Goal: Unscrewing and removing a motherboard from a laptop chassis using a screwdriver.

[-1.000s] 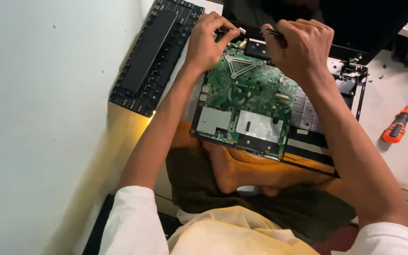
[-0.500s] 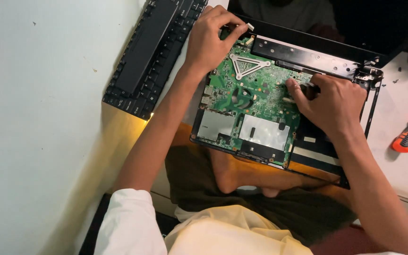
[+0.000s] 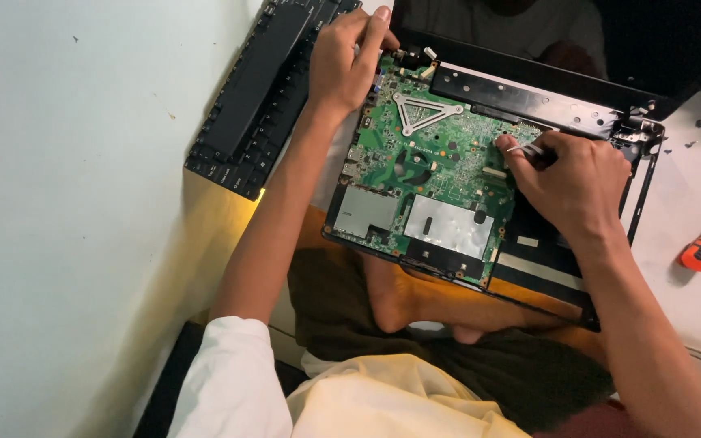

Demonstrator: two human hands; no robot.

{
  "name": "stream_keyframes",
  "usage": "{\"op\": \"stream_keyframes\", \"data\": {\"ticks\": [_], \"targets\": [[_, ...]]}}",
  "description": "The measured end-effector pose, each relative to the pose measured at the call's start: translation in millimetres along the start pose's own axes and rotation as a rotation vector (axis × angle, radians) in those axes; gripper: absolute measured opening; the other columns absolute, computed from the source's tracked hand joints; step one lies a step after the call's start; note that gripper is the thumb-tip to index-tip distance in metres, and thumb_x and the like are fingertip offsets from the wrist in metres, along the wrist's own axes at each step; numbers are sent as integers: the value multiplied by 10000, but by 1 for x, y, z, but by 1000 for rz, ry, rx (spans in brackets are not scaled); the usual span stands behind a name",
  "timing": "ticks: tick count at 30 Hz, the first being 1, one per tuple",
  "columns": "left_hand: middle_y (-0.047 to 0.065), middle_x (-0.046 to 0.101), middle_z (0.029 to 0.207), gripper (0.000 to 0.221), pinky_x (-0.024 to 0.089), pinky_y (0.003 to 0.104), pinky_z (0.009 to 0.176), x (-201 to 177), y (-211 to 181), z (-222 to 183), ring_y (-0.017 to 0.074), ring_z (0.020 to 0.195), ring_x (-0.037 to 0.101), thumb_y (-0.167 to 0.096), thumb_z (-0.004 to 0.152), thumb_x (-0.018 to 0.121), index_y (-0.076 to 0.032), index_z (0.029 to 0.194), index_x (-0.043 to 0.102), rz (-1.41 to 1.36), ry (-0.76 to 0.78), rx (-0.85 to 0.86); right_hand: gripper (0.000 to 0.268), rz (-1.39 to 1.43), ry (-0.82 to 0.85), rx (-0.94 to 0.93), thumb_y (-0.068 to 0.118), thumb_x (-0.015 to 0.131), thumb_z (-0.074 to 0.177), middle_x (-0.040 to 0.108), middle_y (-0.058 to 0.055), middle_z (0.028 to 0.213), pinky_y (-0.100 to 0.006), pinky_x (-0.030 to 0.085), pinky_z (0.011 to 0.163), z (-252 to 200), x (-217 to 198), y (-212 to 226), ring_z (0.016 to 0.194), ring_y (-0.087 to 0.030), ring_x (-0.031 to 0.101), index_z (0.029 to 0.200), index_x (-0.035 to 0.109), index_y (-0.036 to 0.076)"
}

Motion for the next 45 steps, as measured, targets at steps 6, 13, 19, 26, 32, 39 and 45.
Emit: {"op": "stream_keyframes", "data": {"ticks": [6, 13, 19, 26, 32, 39, 45], "targets": [[27, 767, 914, 626, 512, 421, 689, 1, -2, 0, 187, 707, 627, -503, 1235, 464, -119, 941, 861, -60, 21, -24, 788, 27, 84, -20, 809, 699, 1315, 701, -5, 694, -488, 487, 662, 5, -3, -3, 683, -277, 694, 849, 763, 176], [70, 807, 955, 552, 665, 510, 750, 4, 2, -3, 285, 875, 823, -464, 1238, 515, -98, 879, 720, -100, 30, 11, 784, 78, 52, -74, 768, 778, 1303, 656, 24, 645, -438, 442, 633, 6, 1, -10, 603, -190, 609, 787, 733, 180], [55, 792, 889, 580, 603, 455, 736, 1, -4, -1, 233, 769, 754, -434, 1247, 514, -86, 806, 661, -63, 4, 31, 800, 70, 54, -21, 817, 796, 1270, 657, 20, 635, -457, 447, 638, 7, 2, -10, 618, -240, 639, 777, 730, 191], [39, 763, 938, 578, 503, 399, 709, -1, -2, -2, 186, 726, 626, -491, 1262, 434, -121, 981, 778, 8, 6, 56, 775, 28, 113, -44, 820, 708, 1302, 712, 21, 690, -475, 486, 676, 6, -3, -6, 670, -265, 700, 866, 802, 187], [23, 657, 823, 642, 452, 447, 652, 2, 2, -4, 195, 662, 541, -529, 1265, 421, -116, 1000, 835, 29, 12, 70, 709, 17, 99, -57, 833, 697, 1278, 803, -11, 772, -486, 486, 643, 7, -6, -4, 741, -307, 773, 1057, 922, 197], [24, 721, 798, 675, 429, 399, 595, 1, 0, -3, 158, 610, 541, -556, 1253, 403, -99, 1069, 865, 8, 0, 40, 690, -15, -23, -83, 831, 712, 1314, 769, 36, 732, -449, 507, 711, 3, -1, -21, 761, -226, 784, 1087, 895, 206], [38, 742, 988, 664, 469, 384, 642, 8, 0, -3, 178, 679, 610, -529, 1258, 360, -113, 957, 781, 38, 20, 52, 304, 375, -262, -46, 317, 531, 1190, 559, 13, 831, -468, 356, 767, -6, -15, -30, 755, -193, 501, 1177, 742, 99]]}}
Point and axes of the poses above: each hand's wrist, its own z-axis towards the middle knuckle, its own x-axis out of the palm, y = z × x, the point moved 2 cm from there along z, towards the middle knuckle
